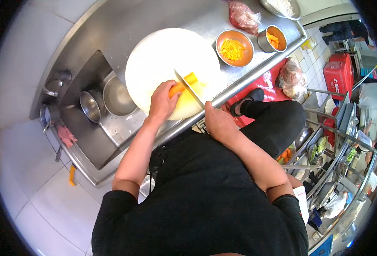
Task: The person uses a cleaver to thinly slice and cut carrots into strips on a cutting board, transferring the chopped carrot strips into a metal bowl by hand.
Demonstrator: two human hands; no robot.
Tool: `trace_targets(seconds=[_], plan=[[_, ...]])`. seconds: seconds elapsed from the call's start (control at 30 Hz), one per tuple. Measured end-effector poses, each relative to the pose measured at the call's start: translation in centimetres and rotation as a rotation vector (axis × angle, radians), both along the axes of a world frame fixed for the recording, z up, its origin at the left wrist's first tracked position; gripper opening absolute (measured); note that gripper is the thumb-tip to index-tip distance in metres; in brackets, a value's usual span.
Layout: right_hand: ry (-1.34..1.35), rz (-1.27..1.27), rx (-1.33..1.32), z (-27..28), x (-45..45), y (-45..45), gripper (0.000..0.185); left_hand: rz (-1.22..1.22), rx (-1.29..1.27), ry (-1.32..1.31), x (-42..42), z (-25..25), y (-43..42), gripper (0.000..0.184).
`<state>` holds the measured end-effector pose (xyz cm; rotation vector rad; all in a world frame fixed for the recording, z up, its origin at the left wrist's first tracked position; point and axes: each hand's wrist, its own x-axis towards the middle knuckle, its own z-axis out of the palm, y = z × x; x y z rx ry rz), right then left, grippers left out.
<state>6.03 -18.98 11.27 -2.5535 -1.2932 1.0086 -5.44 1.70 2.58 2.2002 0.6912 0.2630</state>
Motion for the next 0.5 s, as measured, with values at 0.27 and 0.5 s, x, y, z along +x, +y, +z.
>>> trace_targets(seconds=[0.27,0.5], plan=[[0.019,-0.293,0.247,1.9,0.9,-3.6,0.022,-0.038,0.220,-0.072,1.6,0.0,9.6,0.054],[0.043,-0.351,0.202,0.4,1.9,-6.0,0.027,-0.434,0.077,0.282,7.2,3.8,5.4,0.084]])
